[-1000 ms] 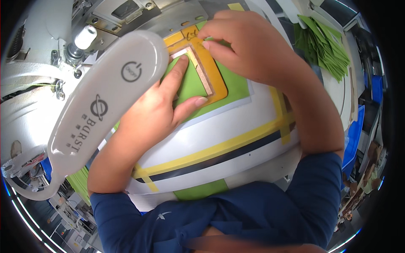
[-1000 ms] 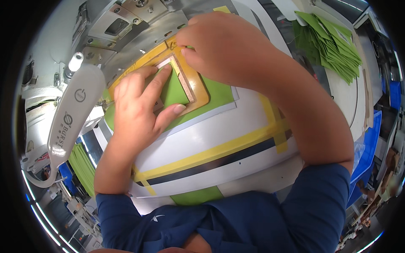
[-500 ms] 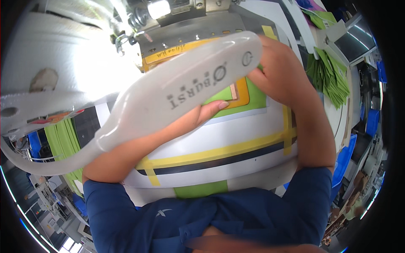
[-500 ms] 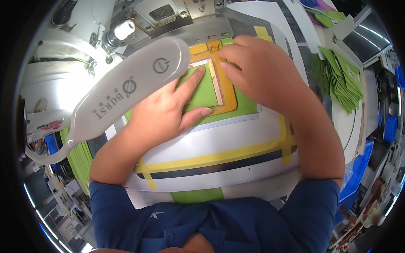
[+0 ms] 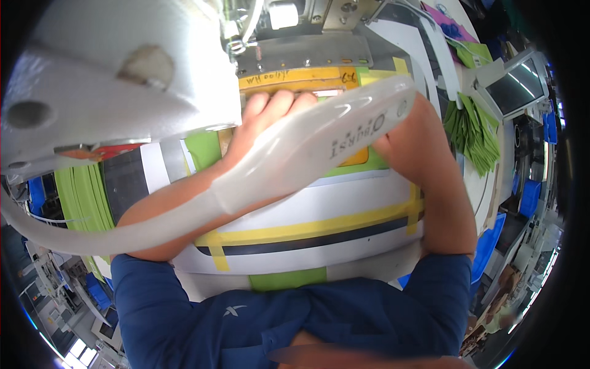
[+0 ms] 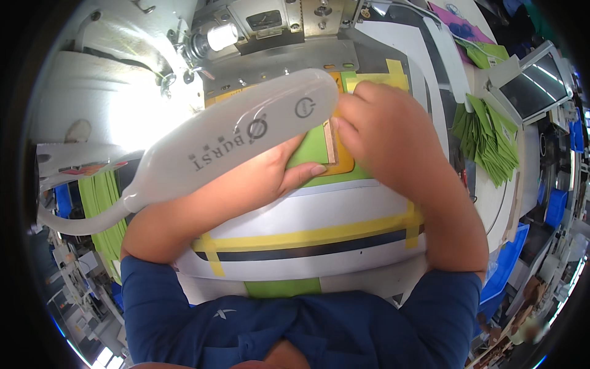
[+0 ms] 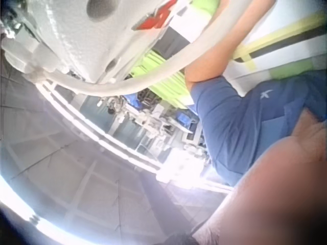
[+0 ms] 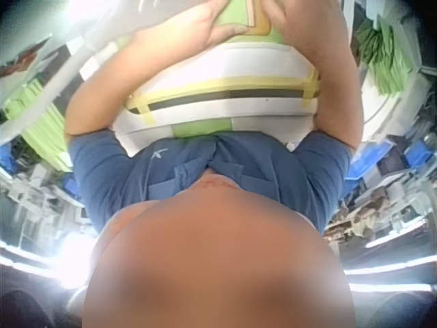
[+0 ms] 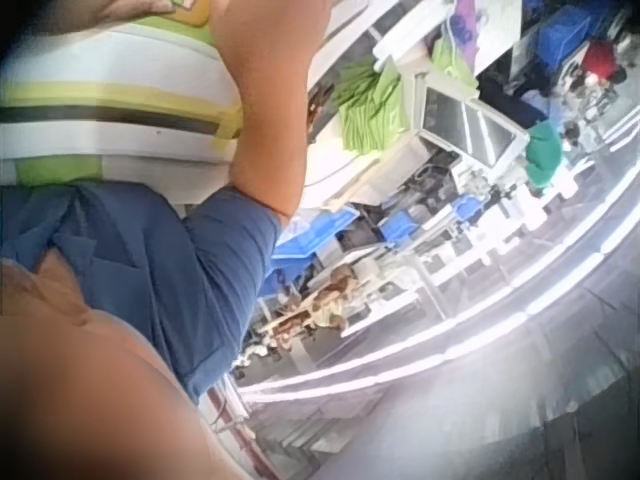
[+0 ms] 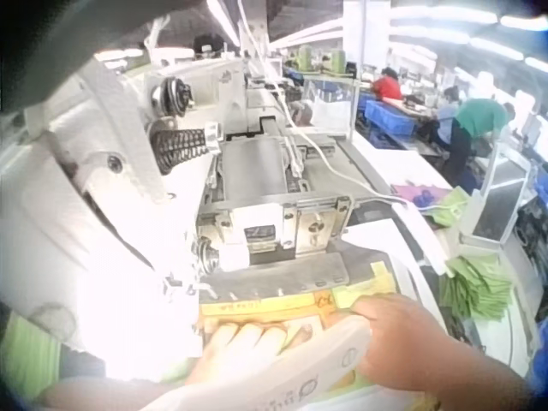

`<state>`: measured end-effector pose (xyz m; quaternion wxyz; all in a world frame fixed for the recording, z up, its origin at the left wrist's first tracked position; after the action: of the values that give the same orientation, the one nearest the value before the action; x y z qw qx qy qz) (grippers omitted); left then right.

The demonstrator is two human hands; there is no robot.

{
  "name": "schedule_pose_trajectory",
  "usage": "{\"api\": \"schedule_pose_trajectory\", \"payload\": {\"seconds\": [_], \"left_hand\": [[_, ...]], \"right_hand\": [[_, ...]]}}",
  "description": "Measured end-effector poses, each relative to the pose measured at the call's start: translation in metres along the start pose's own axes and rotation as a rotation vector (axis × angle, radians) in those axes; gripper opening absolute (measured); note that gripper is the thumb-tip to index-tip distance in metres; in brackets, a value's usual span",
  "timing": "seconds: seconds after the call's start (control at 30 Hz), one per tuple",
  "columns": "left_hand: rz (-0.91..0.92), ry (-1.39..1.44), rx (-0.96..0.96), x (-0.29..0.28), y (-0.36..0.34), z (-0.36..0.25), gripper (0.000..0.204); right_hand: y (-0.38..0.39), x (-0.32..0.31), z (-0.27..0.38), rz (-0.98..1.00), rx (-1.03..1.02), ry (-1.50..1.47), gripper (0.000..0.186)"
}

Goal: The recorder is seen sewing labels onto green leather or fabric panels using an industrial sewing machine at a workstation.

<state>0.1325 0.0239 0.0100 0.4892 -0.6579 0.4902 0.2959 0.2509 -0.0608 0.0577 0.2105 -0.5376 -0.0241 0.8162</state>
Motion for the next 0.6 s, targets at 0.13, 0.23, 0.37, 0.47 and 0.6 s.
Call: {"api": "schedule_pose_trajectory", "payload": {"seconds": [0.13, 0.23, 0.37, 0.47, 0.6], "left_hand": [[0.036, 0.032, -0.050, -0.012, 0.005, -0.010, 0.055], [0.124, 0.012, -0.105, -0.004, 0.010, -0.011, 0.057], [0.079, -0.081, -0.053, 0.002, 0.017, -0.011, 0.061], [0.009, -0.298, 0.031, -0.012, 0.016, -0.021, 0.061], [0.133, -0.237, -0.028, -0.035, 0.026, -0.031, 0.066]], "right_hand": [[0.009, 0.013, 0.027, 0.119, -0.089, 0.063, 0.011], [0.012, 0.025, 0.027, 0.125, -0.083, 0.056, 0.012], [0.009, 0.026, 0.033, 0.126, -0.118, 0.109, 0.013], [0.008, 0.026, 0.041, 0.090, -0.185, 0.190, 0.012], [0.015, 0.036, 0.033, 0.191, -0.110, 0.272, 0.044]]}}
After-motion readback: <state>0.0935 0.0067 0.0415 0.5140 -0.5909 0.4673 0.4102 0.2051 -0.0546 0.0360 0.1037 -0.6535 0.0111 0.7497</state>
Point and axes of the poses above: each hand's wrist, its own y-axis away from the middle knuckle, its own x-axis out of the palm, z = x × y, the point moved 9 cm from there along -y, towards the middle knuckle, and after that the axes turned 4 degrees about -z, right-handed, at the moved point
